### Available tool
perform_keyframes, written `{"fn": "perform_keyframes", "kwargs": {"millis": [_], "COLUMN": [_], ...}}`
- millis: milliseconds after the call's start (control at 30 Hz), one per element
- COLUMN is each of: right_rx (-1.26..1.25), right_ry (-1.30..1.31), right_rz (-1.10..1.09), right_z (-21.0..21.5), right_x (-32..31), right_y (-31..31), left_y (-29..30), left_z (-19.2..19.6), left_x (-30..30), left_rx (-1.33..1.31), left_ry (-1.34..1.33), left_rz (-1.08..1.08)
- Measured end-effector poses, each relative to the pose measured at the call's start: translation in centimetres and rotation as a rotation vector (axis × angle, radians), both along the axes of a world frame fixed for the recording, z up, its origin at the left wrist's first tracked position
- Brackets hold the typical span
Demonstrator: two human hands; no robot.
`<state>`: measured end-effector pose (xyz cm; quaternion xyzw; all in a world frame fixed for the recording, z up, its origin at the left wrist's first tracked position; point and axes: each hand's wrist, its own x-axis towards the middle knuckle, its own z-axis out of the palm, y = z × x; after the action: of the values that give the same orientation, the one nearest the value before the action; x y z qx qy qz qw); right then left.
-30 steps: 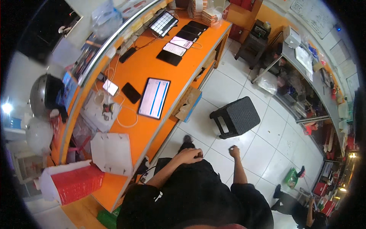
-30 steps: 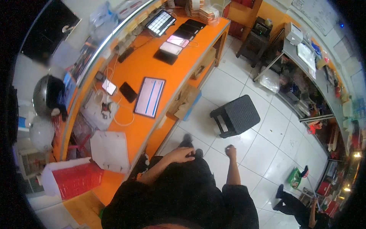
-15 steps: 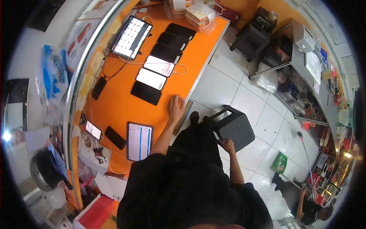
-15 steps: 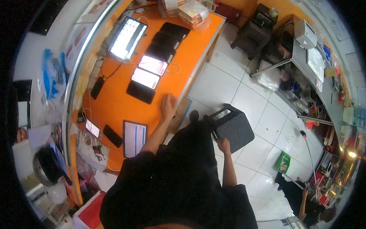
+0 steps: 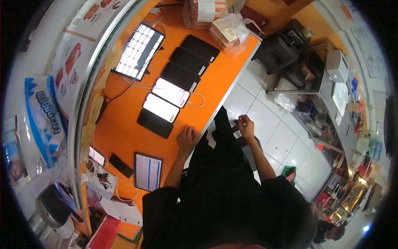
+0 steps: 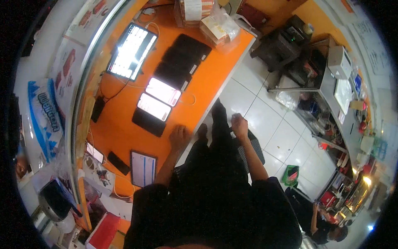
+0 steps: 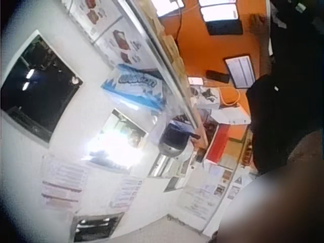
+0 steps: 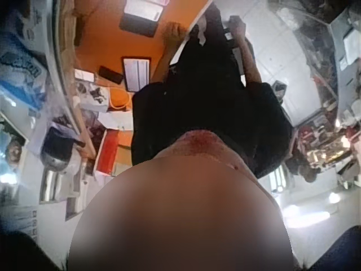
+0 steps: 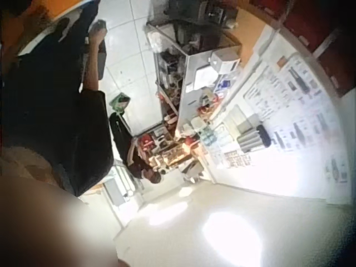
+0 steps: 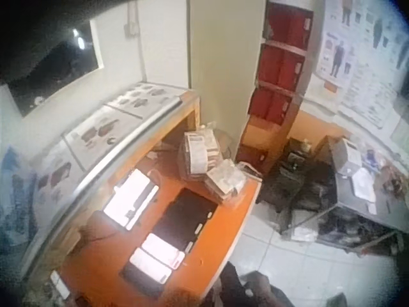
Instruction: The person assembles multiple red and white cardboard boxes by folding and stacking them on an orange counter. Later, the person puts on a disposable glove, retrieves cooked chicken from a heated display, and cuts it into pieces on a cutting board using a knife.
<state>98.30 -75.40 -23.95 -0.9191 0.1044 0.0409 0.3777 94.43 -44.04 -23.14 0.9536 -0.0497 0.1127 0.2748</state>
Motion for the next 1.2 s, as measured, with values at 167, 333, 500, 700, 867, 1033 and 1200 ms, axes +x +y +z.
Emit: {"fn": "perform_keyframes", "kwargs": {"millis": [167, 333, 500, 700, 867, 1033, 1200], "right_rx": [-0.021, 0.132, 0.009, 0.129, 0.067, -0.107, -0.371], "right_ry": [-0.488, -0.357, -0.301, -0.258, -0.266, -0.542, -0.616], "right_rz": [0.236, 0.408, 0.49, 0.617, 0.36, 0.272, 0.128], "right_z": [3.9, 1.4, -1.8, -5.5, -0.9, 1.0, 5.3], "right_x": [12.4, 20.2, 20.8, 20.2, 23.6, 33.6, 41.1], "right_y": [4.4, 7.1, 6.8, 5.6, 4.2, 2.5, 4.0], "left_y": [-0.5, 0.7, 0.8, 0.3, 0.7, 0.7, 1.4], "left_z": [0.5, -1.9, -2.8, -3.6, -7.8, 2.1, -6.2], "left_x": [-0.3, -2.4, -2.1, -1.8, -5.8, -1.7, -2.4], "left_rx": [0.057, 0.209, 0.338, 0.382, 0.226, 0.236, -0.054], "left_ry": [0.031, 0.219, 0.27, 0.203, 0.716, 0.165, 0.297], "left_rz": [0.107, 0.111, 0.078, 0.096, 0.124, 0.136, 0.181]}}
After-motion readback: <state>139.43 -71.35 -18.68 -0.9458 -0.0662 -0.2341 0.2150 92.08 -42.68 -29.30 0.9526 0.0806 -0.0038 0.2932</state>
